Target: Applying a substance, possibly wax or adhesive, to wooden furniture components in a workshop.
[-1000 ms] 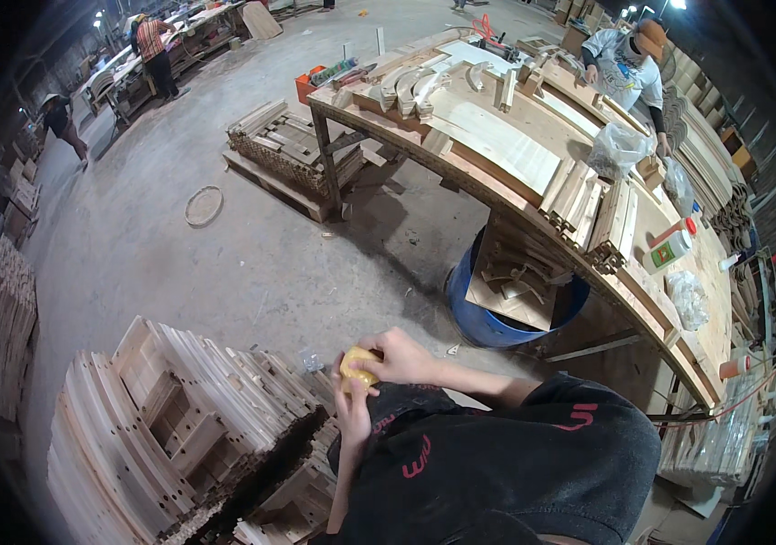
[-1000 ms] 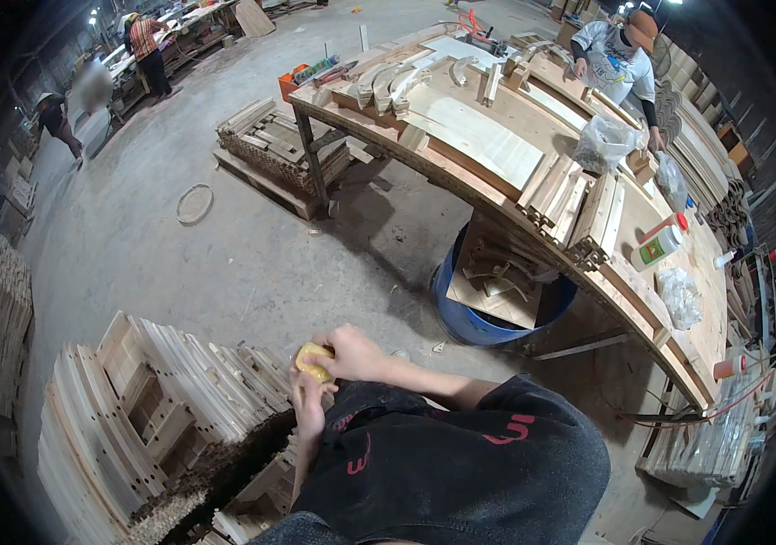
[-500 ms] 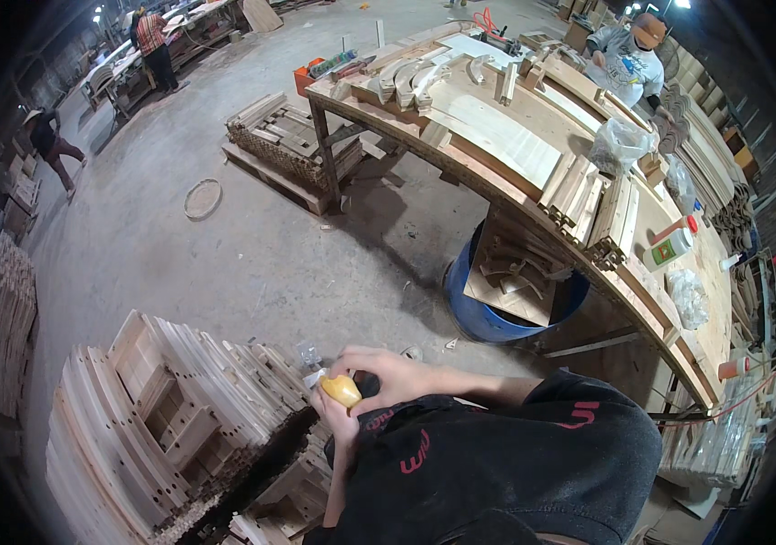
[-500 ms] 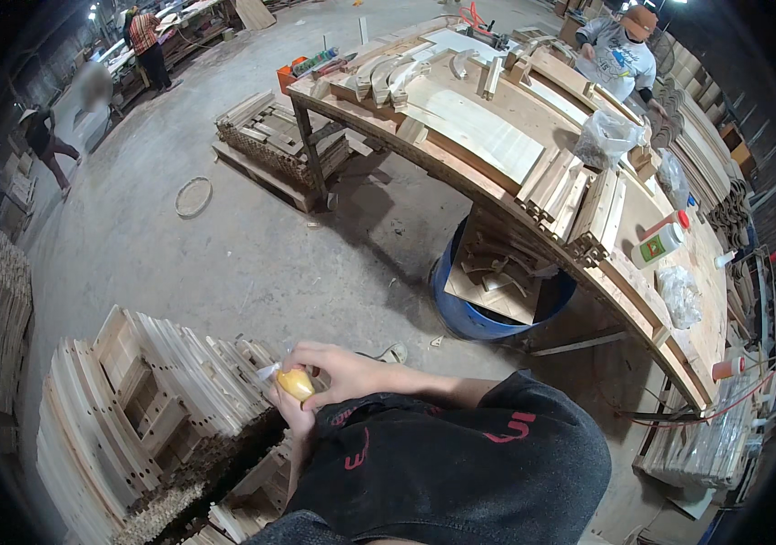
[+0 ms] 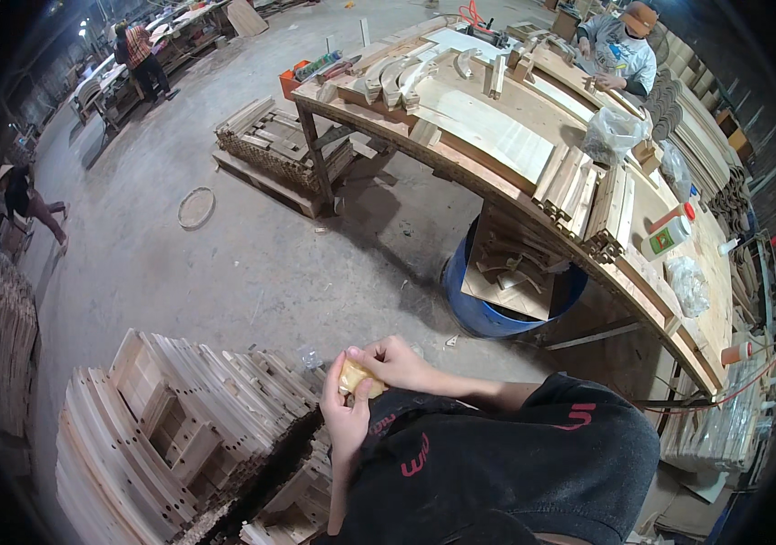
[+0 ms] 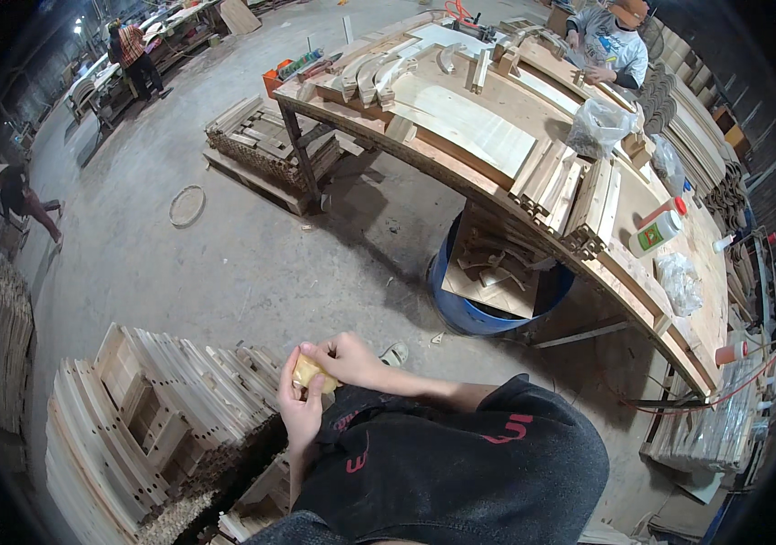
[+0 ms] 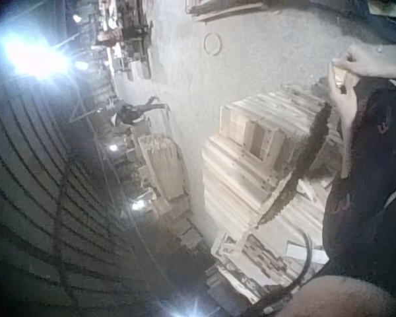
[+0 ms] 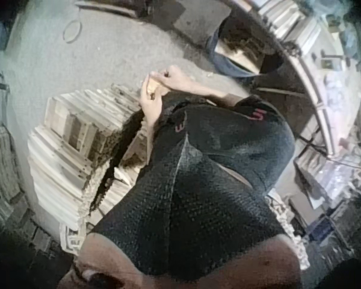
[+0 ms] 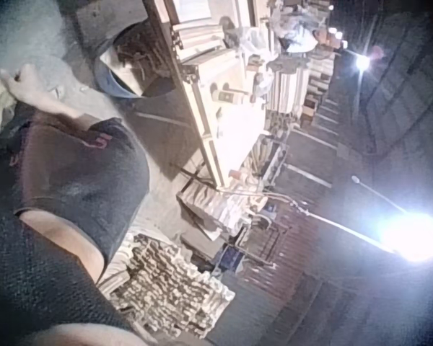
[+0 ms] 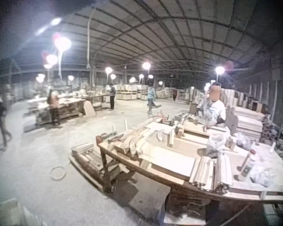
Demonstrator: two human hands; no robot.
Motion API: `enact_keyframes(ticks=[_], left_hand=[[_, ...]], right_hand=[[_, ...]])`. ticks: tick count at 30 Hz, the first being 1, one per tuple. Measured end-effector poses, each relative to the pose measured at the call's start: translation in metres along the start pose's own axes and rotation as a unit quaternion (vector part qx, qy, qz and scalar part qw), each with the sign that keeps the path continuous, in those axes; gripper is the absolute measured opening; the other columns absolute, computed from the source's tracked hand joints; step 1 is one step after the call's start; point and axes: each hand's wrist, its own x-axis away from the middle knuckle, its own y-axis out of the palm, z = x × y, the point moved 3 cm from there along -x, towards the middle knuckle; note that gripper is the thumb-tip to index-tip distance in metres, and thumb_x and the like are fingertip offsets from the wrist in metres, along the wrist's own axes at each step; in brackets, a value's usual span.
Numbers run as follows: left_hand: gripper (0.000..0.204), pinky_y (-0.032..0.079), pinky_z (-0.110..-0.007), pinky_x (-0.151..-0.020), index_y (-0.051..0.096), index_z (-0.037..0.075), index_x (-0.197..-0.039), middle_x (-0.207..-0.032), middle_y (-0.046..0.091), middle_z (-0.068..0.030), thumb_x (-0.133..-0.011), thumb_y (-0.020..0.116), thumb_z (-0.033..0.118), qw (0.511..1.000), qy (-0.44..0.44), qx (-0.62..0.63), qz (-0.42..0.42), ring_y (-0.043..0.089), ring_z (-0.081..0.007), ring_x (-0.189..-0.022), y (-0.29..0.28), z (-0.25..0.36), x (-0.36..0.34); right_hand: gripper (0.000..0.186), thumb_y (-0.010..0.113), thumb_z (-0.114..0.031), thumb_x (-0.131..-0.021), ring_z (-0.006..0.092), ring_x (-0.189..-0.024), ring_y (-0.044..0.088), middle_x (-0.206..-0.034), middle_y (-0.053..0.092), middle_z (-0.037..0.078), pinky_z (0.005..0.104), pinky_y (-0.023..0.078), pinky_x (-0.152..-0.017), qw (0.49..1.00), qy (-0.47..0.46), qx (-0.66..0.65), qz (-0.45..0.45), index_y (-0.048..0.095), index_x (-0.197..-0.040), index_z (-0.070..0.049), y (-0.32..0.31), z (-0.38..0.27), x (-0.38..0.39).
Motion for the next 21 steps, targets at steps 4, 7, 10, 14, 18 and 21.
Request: enact_keyframes(ticks=[4, 7, 10, 14, 18, 21], left_hand=[[0.055, 0.046, -0.027, -0.081, 0.032, -0.004, -0.129, -0.108, 0.053, -0.0118, -0.081, 0.059, 0.0, 0.994, -0.072, 0.086, -0.007, 0.056, -0.0159, -0.092, 0.0, 0.009, -0.005], [0.041, 0.048, -0.025, -0.073, 0.046, -0.004, -0.115, -0.103, 0.056, -0.0087, -0.078, 0.061, -0.001, 0.996, -0.065, 0.057, -0.012, 0.057, -0.0139, -0.088, -0.007, 0.007, -0.008], [0.018, 0.047, -0.024, -0.065, 0.056, -0.003, -0.097, -0.083, 0.061, -0.0073, -0.084, 0.056, 0.01, 0.992, -0.063, 0.002, 0.109, 0.058, -0.0116, -0.076, -0.022, -0.017, -0.001], [0.046, 0.039, -0.024, -0.052, 0.056, 0.001, -0.076, -0.063, 0.054, -0.0017, -0.092, 0.04, 0.041, 0.961, -0.138, 0.134, 0.199, 0.051, -0.0095, -0.057, -0.02, -0.039, -0.001], [0.057, 0.036, -0.026, -0.047, 0.052, 0.004, -0.068, -0.059, 0.05, -0.0003, -0.092, 0.03, 0.051, 0.977, 0.063, -0.083, 0.187, 0.046, -0.0087, -0.051, -0.023, -0.031, 0.004], [0.066, 0.037, -0.023, -0.048, 0.053, 0.005, -0.083, -0.06, 0.05, 0.0003, -0.089, 0.016, 0.06, 0.974, -0.169, 0.136, 0.063, 0.046, -0.0096, -0.053, -0.023, -0.038, 0.006]], right_hand=[[0.039, 0.051, -0.033, -0.089, 0.0061, -0.041, 0.045, -0.047, 0.049, -0.001, 0.0238, 0.034, -0.038, 0.991, 0.059, -0.098, -0.066, 0.058, -0.068, 0.0, -0.007, -0.009, -0.001], [0.018, 0.061, -0.018, -0.083, 0.0058, -0.051, 0.048, -0.06, 0.052, -0.001, 0.02, 0.039, -0.045, 0.978, 0.026, -0.188, -0.084, 0.056, -0.09, -0.002, -0.011, -0.013, -0.002], [0.034, 0.071, -0.009, -0.071, 0.0087, -0.084, 0.049, -0.096, 0.05, 0.001, 0.0214, 0.044, -0.066, 0.989, -0.099, -0.014, -0.112, 0.055, -0.101, -0.005, -0.011, -0.024, -0.004], [0.045, 0.076, -0.011, -0.065, 0.0177, -0.088, 0.053, -0.109, 0.052, 0.01, 0.0274, 0.046, -0.072, 0.961, -0.211, 0.056, -0.171, 0.056, -0.105, -0.004, -0.002, -0.037, -0.005], [0.035, 0.071, -0.004, -0.064, 0.0197, -0.086, 0.056, -0.1, 0.057, 0.011, 0.0286, 0.046, -0.071, 0.953, -0.218, 0.067, -0.201, 0.058, -0.097, -0.002, 0.024, -0.045, -0.002], [0.011, 0.054, 0.006, -0.069, 0.0151, -0.068, 0.057, -0.074, 0.059, 0.01, 0.0261, 0.044, -0.062, 0.97, -0.189, 0.066, -0.136, 0.057, -0.079, 0.003, 0.019, -0.024, -0.006]])
